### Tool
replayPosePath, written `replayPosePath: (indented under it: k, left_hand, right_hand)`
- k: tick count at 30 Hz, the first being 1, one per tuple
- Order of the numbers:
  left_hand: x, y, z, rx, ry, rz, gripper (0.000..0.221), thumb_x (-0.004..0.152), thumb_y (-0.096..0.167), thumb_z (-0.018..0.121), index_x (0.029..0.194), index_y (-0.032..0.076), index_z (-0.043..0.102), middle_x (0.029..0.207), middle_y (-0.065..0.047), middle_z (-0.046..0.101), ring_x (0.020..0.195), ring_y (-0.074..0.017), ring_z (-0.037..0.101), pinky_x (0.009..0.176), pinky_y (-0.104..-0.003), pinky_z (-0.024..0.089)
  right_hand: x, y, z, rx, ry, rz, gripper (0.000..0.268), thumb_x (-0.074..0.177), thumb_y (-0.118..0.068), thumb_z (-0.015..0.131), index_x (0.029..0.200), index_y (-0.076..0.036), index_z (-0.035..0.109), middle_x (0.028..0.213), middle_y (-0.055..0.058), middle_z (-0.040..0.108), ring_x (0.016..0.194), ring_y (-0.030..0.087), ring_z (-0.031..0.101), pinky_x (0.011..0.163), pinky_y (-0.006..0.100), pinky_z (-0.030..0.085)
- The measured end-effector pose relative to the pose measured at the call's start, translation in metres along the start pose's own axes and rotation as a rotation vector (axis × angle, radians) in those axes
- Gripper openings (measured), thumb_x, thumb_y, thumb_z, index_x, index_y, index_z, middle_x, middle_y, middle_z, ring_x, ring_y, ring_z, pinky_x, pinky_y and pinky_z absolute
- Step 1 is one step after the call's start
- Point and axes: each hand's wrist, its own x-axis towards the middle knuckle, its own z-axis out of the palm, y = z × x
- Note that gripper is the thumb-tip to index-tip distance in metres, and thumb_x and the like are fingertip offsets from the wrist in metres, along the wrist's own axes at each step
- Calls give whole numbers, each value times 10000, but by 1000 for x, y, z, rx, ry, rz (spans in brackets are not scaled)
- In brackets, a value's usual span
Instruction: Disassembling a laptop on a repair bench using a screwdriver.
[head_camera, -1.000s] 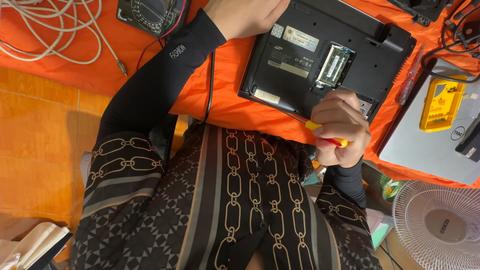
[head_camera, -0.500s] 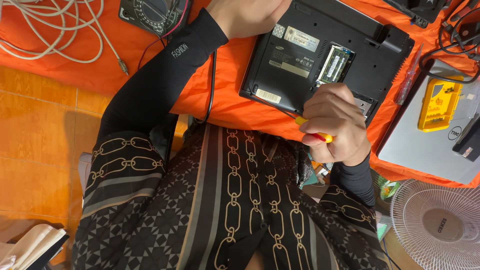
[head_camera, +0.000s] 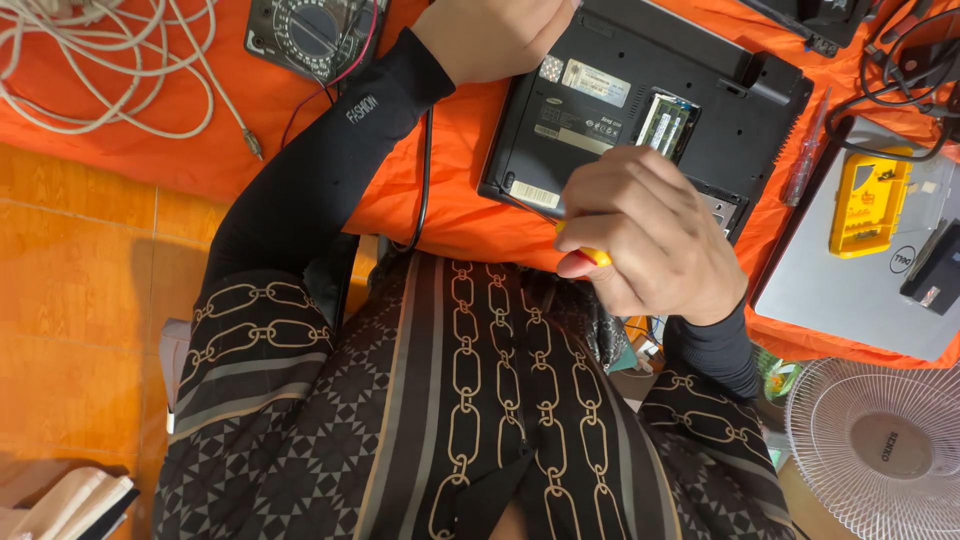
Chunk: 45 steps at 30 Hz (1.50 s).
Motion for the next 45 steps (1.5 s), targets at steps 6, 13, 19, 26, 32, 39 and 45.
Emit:
replayPosePath:
  k: [6, 13, 19, 26, 32, 39, 45]
  left_hand:
    - [11, -7, -8, -121, 72, -18, 133, 1081, 140, 603, 993, 100, 693, 874, 86, 603, 850, -39, 617, 606, -201, 475]
    - [12, -8, -9, -209, 98, -12, 140, 1091, 116, 599, 989, 82, 690, 902, 62, 593, 820, -64, 606, 600, -217, 476]
    - [15, -11, -14, -196, 132, -22, 137, 1085, 120, 597, 984, 92, 685, 869, 62, 580, 758, -75, 591, 562, -231, 468]
    - [13, -14, -9, -326, 78, 5, 142, 1103, 106, 587, 1010, 52, 680, 880, 21, 592, 761, -116, 603, 571, -254, 478]
    - [14, -17, -9, -249, 90, 84, 140, 1120, 78, 585, 1019, 28, 669, 837, 10, 583, 776, -114, 609, 589, -238, 491]
    - [-4, -3, 9, -457, -99, -10, 121, 1123, 81, 575, 1097, 8, 668, 882, -37, 604, 739, -172, 603, 572, -296, 493]
    - [26, -1, -45, -818, -292, -412, 457, 1093, 268, 567, 1478, 34, 486, 1383, -231, 555, 1284, -421, 484, 1131, -531, 328]
  right_hand:
    - [-15, -3, 4, 30, 43, 36, 293, 833, 107, 628, 1099, -15, 618, 978, 93, 645, 955, 265, 679, 906, 431, 563]
    - [-19, -11, 4, -8, 50, 48, 454, 703, 128, 648, 1141, 10, 644, 1015, 110, 621, 996, 308, 690, 898, 440, 558]
    - [-18, -15, 15, -169, 152, -44, 320, 908, -139, 851, 1151, -5, 692, 1024, 64, 619, 980, 258, 682, 892, 411, 554]
    - [-33, -6, 24, -140, 227, -65, 330, 887, 130, 708, 1196, 18, 682, 1109, 89, 695, 996, 250, 708, 911, 394, 576]
    - [-37, -7, 22, -26, 215, 6, 450, 816, 227, 586, 1220, 43, 655, 1147, 129, 683, 1050, 302, 722, 935, 401, 623]
    - [-39, -1, 36, 60, 307, -44, 271, 976, -7, 751, 1236, -50, 689, 1108, 93, 674, 1032, 239, 706, 887, 360, 599]
    - [-40, -3, 47, 99, 371, -82, 374, 917, 91, 603, 1255, -40, 693, 1179, 126, 692, 1083, 248, 696, 967, 402, 581]
